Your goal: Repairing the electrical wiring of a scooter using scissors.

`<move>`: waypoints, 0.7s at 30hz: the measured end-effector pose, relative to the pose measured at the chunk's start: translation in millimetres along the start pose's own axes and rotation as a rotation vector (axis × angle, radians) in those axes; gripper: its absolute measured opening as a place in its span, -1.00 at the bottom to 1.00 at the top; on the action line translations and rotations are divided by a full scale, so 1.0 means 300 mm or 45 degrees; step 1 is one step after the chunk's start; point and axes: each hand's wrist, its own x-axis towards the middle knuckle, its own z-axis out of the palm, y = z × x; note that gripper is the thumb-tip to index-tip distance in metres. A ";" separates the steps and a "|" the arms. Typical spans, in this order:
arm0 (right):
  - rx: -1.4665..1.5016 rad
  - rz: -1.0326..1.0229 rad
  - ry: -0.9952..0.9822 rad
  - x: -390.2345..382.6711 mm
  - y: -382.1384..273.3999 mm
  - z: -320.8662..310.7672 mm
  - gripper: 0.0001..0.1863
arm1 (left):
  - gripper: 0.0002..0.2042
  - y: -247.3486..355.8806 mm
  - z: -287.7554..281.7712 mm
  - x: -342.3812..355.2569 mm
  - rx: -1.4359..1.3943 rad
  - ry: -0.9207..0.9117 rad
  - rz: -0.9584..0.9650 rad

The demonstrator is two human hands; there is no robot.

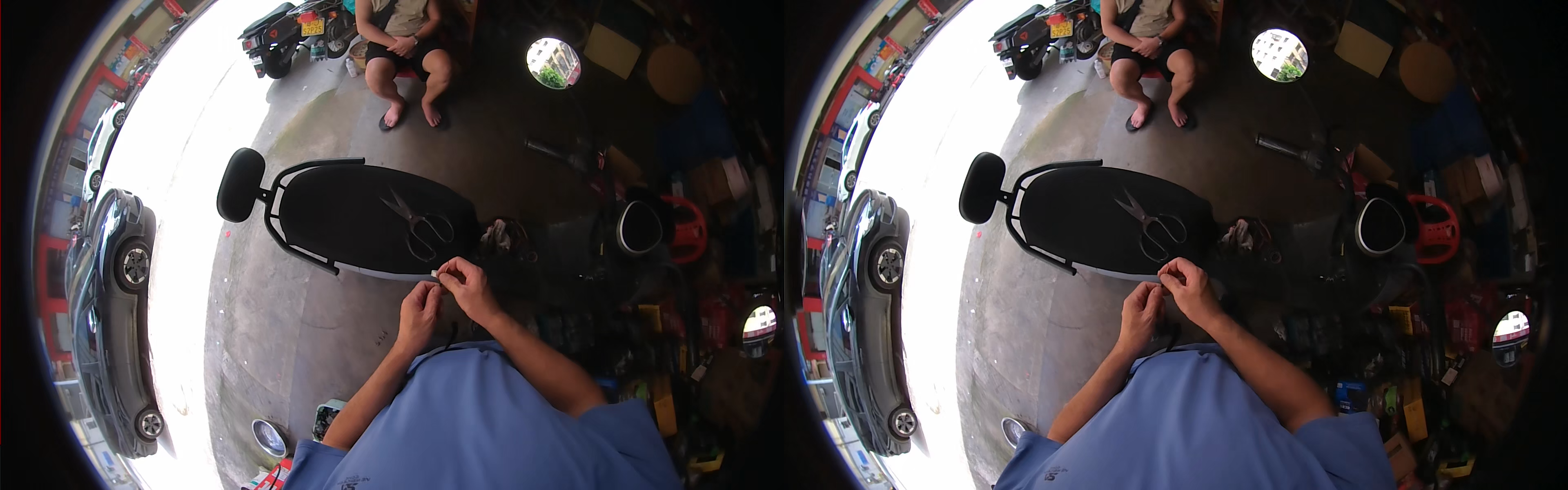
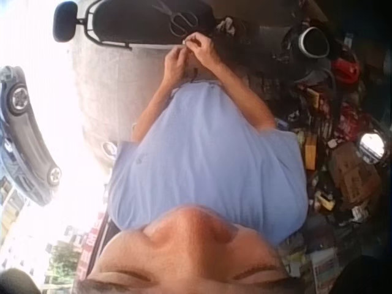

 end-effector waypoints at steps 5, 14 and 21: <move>-0.377 -0.293 0.094 -0.003 -0.009 -0.012 -0.91 | -0.78 0.004 0.011 0.017 -0.062 -0.051 0.018; -0.377 -0.259 0.144 0.003 0.015 0.017 -0.83 | -0.78 0.019 -0.002 0.028 -0.233 -0.109 -0.047; -0.212 -0.034 0.363 0.017 0.085 0.036 -0.81 | -0.79 0.005 0.029 0.058 -0.146 -0.153 0.041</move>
